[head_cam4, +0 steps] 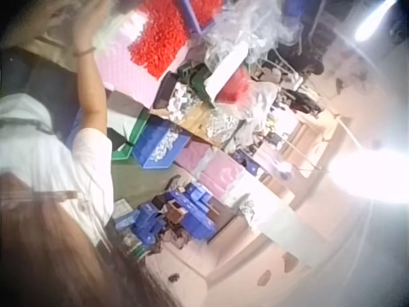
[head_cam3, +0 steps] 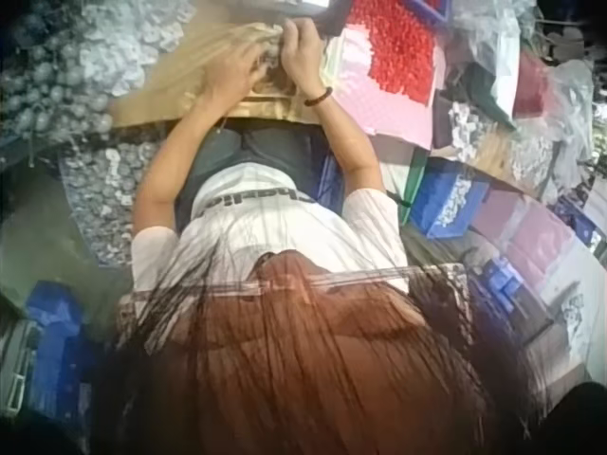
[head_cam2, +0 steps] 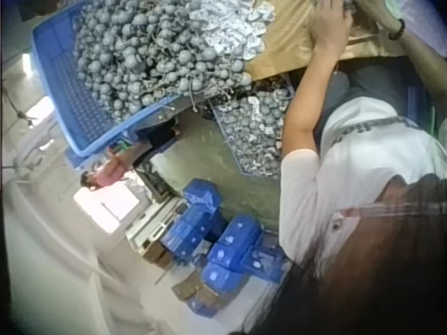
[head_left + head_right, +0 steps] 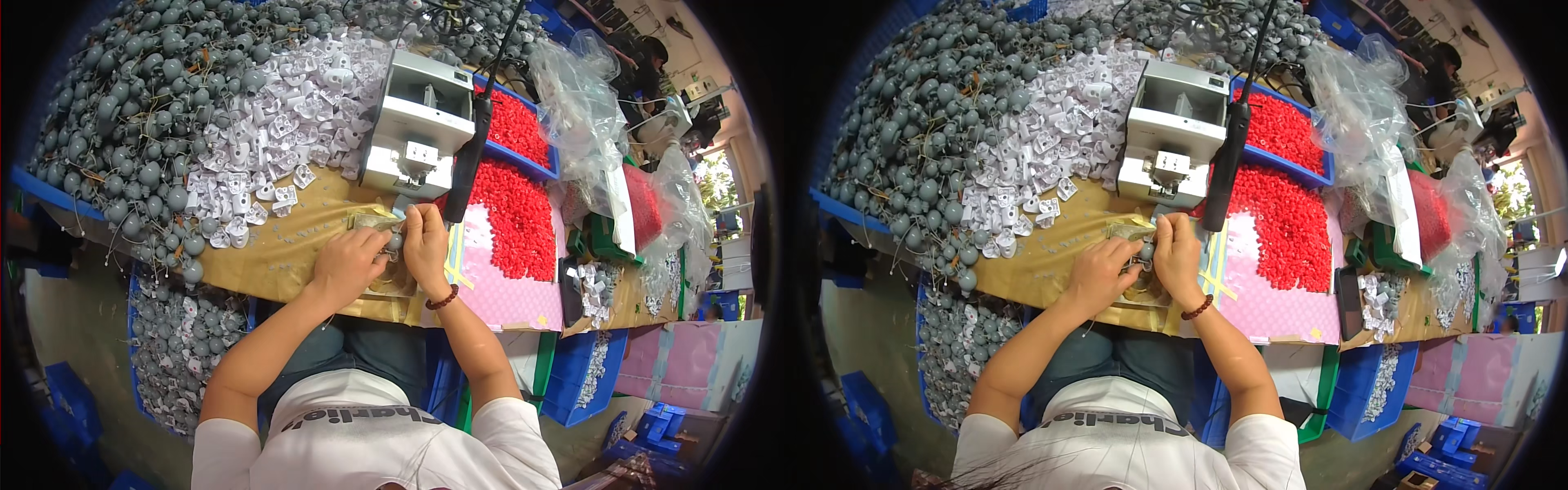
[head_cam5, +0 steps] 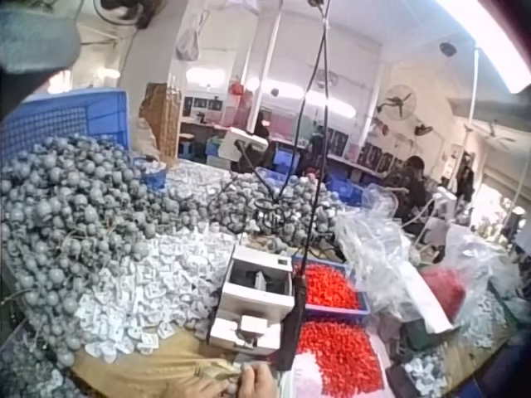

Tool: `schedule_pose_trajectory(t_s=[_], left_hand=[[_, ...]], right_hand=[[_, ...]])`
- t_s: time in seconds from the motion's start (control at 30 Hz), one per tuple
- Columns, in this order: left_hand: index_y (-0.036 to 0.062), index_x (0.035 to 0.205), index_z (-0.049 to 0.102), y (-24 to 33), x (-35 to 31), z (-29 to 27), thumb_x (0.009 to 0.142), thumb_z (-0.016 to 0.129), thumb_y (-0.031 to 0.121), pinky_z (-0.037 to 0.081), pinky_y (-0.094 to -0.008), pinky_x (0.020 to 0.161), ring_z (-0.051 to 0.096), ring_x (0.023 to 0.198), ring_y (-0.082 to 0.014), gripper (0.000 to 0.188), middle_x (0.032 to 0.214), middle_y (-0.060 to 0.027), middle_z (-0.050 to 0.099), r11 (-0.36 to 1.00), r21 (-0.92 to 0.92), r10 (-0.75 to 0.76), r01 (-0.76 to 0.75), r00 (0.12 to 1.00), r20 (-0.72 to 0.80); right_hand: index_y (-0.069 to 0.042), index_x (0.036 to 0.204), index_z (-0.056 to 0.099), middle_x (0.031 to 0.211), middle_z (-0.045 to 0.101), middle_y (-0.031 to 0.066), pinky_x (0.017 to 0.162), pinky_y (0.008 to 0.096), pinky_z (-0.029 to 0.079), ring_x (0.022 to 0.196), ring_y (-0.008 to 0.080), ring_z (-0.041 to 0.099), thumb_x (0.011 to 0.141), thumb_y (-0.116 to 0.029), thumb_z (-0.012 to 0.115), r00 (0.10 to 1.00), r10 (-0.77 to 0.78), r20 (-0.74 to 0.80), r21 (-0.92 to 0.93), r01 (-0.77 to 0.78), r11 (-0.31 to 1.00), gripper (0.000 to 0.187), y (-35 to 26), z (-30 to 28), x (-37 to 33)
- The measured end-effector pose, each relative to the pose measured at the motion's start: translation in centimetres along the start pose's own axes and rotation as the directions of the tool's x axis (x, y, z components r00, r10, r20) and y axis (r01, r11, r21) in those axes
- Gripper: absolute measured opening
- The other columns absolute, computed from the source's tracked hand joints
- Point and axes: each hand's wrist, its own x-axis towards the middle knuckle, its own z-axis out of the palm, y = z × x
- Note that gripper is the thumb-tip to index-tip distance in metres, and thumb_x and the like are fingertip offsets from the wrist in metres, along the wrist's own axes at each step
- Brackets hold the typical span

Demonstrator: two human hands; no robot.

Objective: Assembling small light components by connecting internal parts and securing them with an electric screwdriver.

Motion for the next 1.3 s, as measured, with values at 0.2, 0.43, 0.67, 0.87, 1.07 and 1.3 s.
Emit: schedule_pose_trajectory(t_s=[0.2, 0.43, 0.67, 0.87, 1.07, 1.3], left_hand=[[0.0084, 0.114, 0.065, 0.3, -0.1, -0.1, 0.079, 0.077, 0.014, 0.054, -0.0432, 0.073, 0.066, 0.087, -0.0334, 0.038, 0.100, -0.0092, 0.064, 0.999, -0.025, -0.023, 0.023, 1.000, 0.001], [0.0083, 0.115, 0.064, 0.7, -0.3, 0.2, 0.079, 0.076, 0.013, 0.055, -0.0450, 0.073, 0.067, 0.089, -0.0360, 0.038, 0.105, -0.0108, 0.064, 1.000, -0.009, -0.024, 0.024, 1.000, -0.014], [0.0083, 0.115, 0.063, 0.9, -0.4, 0.5, 0.080, 0.075, 0.014, 0.055, -0.0452, 0.075, 0.067, 0.092, -0.0364, 0.038, 0.108, -0.0108, 0.064, 0.999, 0.005, -0.046, 0.046, 0.999, 0.018], [0.0088, 0.115, 0.065, 1.0, -1.4, -1.2, 0.082, 0.075, 0.016, 0.055, -0.0456, 0.076, 0.066, 0.094, -0.0369, 0.035, 0.105, -0.0115, 0.065, 0.990, -0.091, -0.102, 0.103, 0.995, 0.014], [0.0089, 0.114, 0.069, -0.3, -11.5, -12.3, 0.081, 0.077, 0.018, 0.052, -0.0365, 0.067, 0.066, 0.077, -0.0251, 0.035, 0.099, -0.0092, 0.066, 0.899, -0.188, -0.350, 0.395, 0.908, 0.232], [0.0035, 0.114, 0.068, -9.4, -30.8, -18.9, 0.082, 0.080, 0.021, 0.053, -0.0329, 0.072, 0.068, 0.081, -0.0187, 0.038, 0.100, -0.0106, 0.070, 0.441, -0.209, -0.895, 0.873, 0.445, -0.033]], right_hand=[[-0.001, 0.092, 0.057, 0.070, 0.062, 0.0129, 0.060, 0.0408, 0.046, 0.063, 0.0277, 0.060, 0.106, -0.020, 0.053, 0.999, -0.025, -0.046, -0.001, 0.025, 1.000, 0.023, 0.3, 0.8, 0.2], [-0.002, 0.092, 0.056, 0.074, 0.063, 0.0188, 0.063, 0.0468, 0.046, 0.068, 0.0378, 0.062, 0.106, -0.025, 0.052, 0.990, 0.013, -0.141, -0.051, -0.021, 0.998, 0.028, 0.7, 1.8, 0.3], [-0.002, 0.095, 0.058, 0.080, 0.066, 0.0202, 0.065, 0.0474, 0.047, 0.073, 0.0387, 0.065, 0.107, -0.031, 0.050, 0.981, 0.044, -0.189, -0.159, -0.075, 0.985, 0.032, 1.5, 2.2, 1.0], [-0.003, 0.103, 0.062, 0.082, 0.069, 0.0147, 0.062, 0.0418, 0.051, 0.069, 0.0283, 0.067, 0.107, -0.028, 0.051, 0.960, 0.197, 0.201, 0.166, -0.232, 0.959, 0.028, -0.9, 0.0, 1.8], [0.000, 0.114, 0.062, 0.096, 0.068, 0.0096, 0.074, 0.0321, 0.051, 0.084, 0.0183, 0.065, 0.105, -0.021, 0.054, 0.973, -0.199, -0.116, 0.048, 0.206, 0.977, 0.024, 0.0, -10.3, 13.9], [0.008, 0.137, 0.054, 0.124, 0.067, 0.0183, 0.101, 0.0338, 0.048, 0.115, 0.0261, 0.064, 0.104, -0.021, 0.057, 0.905, -0.404, 0.133, -0.317, 0.425, 0.848, 0.044, 5.5, -10.2, 29.9]])
